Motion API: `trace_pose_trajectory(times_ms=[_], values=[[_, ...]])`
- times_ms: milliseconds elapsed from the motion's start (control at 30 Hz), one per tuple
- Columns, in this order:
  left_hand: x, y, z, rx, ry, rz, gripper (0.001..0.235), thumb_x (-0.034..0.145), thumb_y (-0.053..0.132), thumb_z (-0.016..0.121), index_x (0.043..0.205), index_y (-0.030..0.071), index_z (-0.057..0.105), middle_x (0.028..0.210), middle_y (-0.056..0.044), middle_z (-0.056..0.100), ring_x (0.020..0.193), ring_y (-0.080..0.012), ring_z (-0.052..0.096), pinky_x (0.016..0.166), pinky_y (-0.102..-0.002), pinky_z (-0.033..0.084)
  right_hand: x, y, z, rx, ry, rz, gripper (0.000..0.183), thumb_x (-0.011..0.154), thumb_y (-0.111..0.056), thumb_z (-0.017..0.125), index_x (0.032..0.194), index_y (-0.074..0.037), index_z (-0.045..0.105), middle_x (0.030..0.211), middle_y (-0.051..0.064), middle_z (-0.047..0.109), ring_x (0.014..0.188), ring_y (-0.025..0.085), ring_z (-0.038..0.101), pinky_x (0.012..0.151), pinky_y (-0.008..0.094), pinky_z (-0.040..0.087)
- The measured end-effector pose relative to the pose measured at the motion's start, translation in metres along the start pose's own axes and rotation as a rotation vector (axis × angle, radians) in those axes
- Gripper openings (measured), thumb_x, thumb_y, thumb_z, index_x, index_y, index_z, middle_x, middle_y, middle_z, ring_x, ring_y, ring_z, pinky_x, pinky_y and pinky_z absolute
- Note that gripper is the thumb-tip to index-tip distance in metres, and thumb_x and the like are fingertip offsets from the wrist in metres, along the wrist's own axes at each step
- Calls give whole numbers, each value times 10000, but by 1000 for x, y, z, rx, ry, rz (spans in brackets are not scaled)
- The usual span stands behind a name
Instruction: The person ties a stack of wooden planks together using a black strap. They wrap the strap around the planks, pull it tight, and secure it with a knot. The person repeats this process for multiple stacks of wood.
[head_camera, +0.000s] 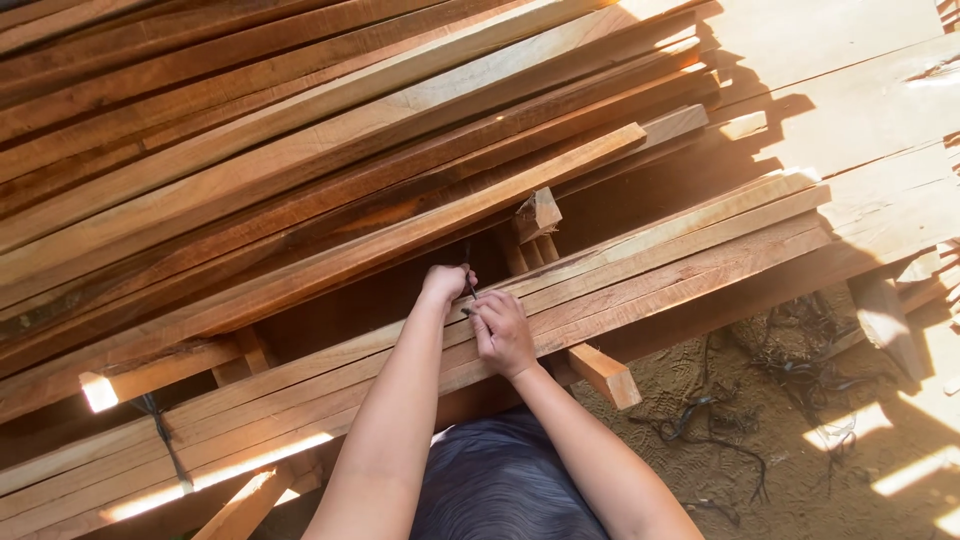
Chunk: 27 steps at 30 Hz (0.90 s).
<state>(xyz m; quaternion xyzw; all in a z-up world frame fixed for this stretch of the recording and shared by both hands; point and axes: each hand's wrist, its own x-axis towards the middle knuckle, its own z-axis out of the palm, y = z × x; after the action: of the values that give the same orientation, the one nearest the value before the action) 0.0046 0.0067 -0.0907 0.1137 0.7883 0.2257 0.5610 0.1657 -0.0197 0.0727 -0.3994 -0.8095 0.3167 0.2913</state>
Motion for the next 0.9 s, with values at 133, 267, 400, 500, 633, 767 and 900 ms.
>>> trace_pose_trajectory(times_ms=[133,267,400,500,633,767,900], values=[[-22,8,-13,-33,-81,83,284,979,354,608,964,135,788,785,14,779,720,-96,687,683,-222,540,16,-20,-7,196,93,215,253,1029,-191,599,810,-149,718,823,40,743,922,291,717,852,409,541],[-35,-3,-38,223,11,245,316,951,496,659,959,215,803,702,28,743,831,-147,734,753,-313,564,38,-33,-14,275,56,413,185,1016,-223,655,904,-195,799,822,19,790,917,275,751,797,392,565],[-74,11,-57,226,29,335,333,945,499,659,986,203,805,788,-17,778,922,-213,739,807,-344,549,54,-21,-7,250,-54,705,151,940,-298,709,1058,-214,753,719,5,768,843,221,753,817,366,556],[-88,14,-59,211,53,344,297,939,508,663,982,255,812,788,19,777,929,-191,737,809,-334,551,56,-5,6,234,-101,785,197,882,-328,764,986,-171,706,642,4,738,745,212,728,772,344,533],[-94,19,-61,179,92,381,279,950,544,653,949,315,812,773,62,771,923,-154,734,817,-306,553,56,6,11,173,-173,803,218,867,-432,776,762,-241,783,599,-17,716,697,217,728,653,325,529],[-125,44,-61,120,34,446,241,963,430,636,917,272,812,706,74,765,882,-139,733,840,-289,539,48,16,17,100,-232,640,215,835,-341,808,1017,-227,816,911,45,791,964,280,745,829,399,591],[-119,45,-54,94,-88,556,252,970,213,544,1059,222,780,937,-23,768,1054,-217,687,961,-387,511,44,31,21,28,-322,511,212,976,-290,596,990,-180,777,940,53,761,1011,295,717,898,433,548]])
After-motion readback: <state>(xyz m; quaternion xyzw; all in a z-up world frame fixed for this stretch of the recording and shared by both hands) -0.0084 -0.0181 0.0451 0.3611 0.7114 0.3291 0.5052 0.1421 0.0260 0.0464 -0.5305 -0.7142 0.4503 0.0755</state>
